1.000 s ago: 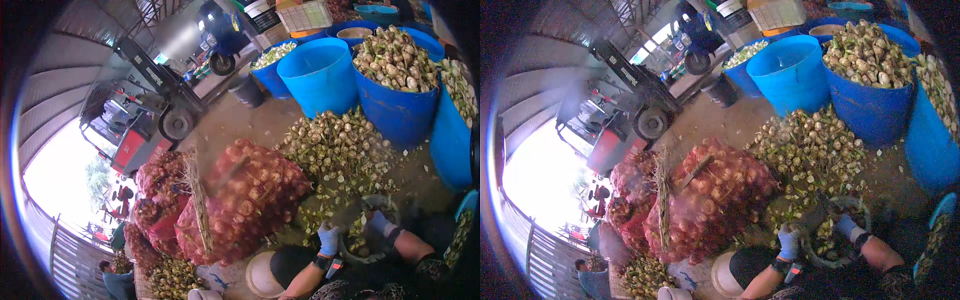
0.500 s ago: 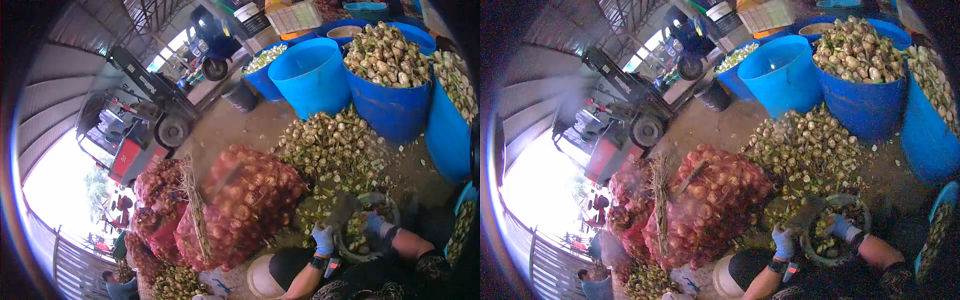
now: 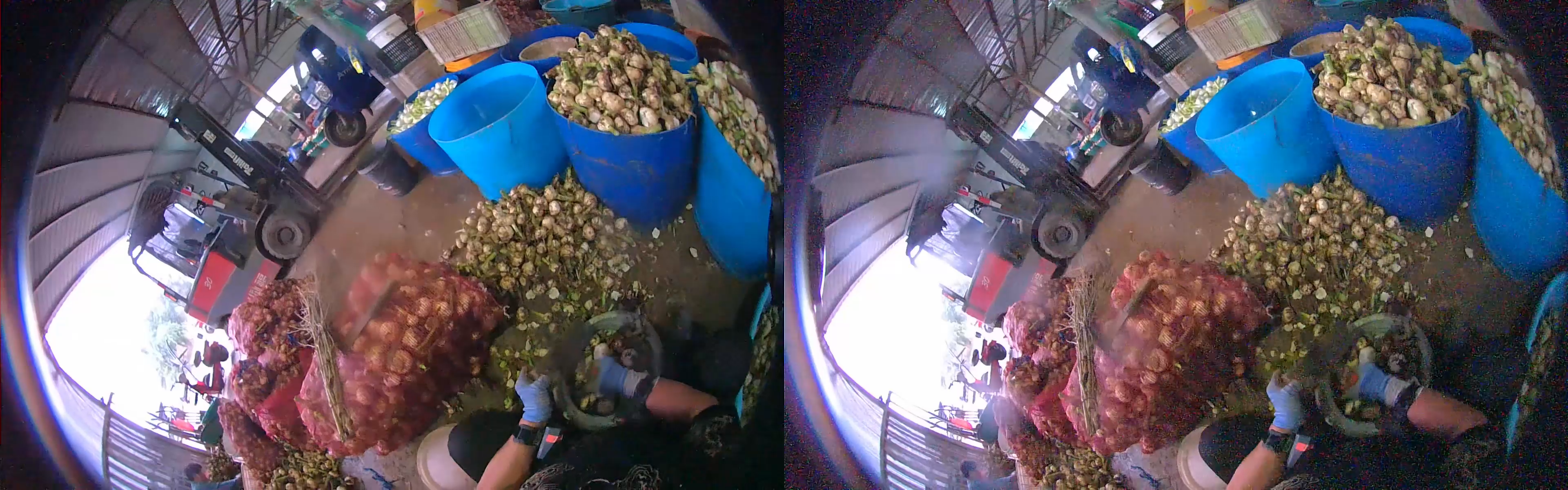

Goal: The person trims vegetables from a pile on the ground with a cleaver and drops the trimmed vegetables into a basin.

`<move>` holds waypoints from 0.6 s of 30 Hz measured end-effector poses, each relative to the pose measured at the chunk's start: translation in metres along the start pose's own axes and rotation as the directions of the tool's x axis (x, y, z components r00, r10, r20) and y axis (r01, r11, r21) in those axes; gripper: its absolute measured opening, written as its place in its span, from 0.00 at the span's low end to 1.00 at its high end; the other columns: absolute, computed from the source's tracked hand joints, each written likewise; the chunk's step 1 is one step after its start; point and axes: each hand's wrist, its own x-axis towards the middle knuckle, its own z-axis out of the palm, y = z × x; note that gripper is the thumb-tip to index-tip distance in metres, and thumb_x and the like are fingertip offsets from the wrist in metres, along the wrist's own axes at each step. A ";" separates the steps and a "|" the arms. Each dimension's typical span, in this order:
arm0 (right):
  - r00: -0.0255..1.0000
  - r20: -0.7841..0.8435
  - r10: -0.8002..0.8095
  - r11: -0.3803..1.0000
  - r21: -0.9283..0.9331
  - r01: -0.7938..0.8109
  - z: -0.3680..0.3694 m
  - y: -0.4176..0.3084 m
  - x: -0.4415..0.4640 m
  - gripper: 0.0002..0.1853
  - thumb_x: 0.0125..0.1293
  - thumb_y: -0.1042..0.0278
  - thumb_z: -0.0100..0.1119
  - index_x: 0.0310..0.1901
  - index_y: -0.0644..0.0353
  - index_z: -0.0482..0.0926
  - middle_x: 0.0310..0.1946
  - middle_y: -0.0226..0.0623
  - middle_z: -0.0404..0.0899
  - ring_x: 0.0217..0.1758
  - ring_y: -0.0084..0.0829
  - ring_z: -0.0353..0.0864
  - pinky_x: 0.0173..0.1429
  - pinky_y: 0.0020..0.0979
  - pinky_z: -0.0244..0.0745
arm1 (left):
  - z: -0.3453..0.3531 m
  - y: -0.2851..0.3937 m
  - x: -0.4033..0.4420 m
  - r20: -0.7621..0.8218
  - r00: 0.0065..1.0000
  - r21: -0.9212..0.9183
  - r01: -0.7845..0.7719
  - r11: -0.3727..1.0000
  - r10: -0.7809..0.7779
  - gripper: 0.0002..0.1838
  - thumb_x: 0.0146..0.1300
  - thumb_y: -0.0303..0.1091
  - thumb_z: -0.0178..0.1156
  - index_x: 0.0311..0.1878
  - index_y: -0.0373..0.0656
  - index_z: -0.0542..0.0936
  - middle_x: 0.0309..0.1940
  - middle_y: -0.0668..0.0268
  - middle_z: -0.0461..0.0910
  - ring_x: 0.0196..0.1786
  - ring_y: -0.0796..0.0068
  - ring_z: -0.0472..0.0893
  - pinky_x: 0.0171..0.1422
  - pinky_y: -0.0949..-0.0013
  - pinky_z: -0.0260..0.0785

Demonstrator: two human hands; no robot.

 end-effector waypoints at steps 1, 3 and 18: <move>0.999 -0.031 0.033 0.891 0.454 -0.015 -0.009 -0.010 -0.002 0.05 0.56 0.67 0.50 0.25 0.53 0.73 0.20 0.33 0.70 0.25 0.34 0.72 0.32 0.34 0.67 | 0.005 0.007 -0.002 -0.001 1.000 0.000 -0.004 1.000 0.004 0.11 0.47 0.19 0.52 0.37 0.35 0.72 0.32 0.65 0.76 0.30 0.78 0.74 0.36 0.73 0.72; 0.998 -0.011 0.061 0.995 0.082 -0.060 0.008 0.048 0.002 0.14 0.57 0.52 0.48 0.32 0.55 0.73 0.26 0.34 0.73 0.30 0.36 0.73 0.39 0.37 0.68 | 0.014 0.025 -0.006 -0.041 0.998 -0.029 0.050 0.998 -0.052 0.13 0.48 0.18 0.51 0.40 0.35 0.72 0.33 0.63 0.77 0.31 0.77 0.75 0.37 0.70 0.73; 0.921 -0.366 -0.132 0.983 0.073 0.170 -0.007 -0.006 0.007 0.14 0.52 0.64 0.61 0.40 0.58 0.76 0.34 0.31 0.78 0.35 0.29 0.76 0.41 0.34 0.72 | 0.005 -0.012 -0.002 0.034 0.991 -0.085 0.132 0.988 -0.129 0.14 0.47 0.18 0.53 0.40 0.34 0.71 0.31 0.64 0.76 0.31 0.76 0.75 0.33 0.73 0.71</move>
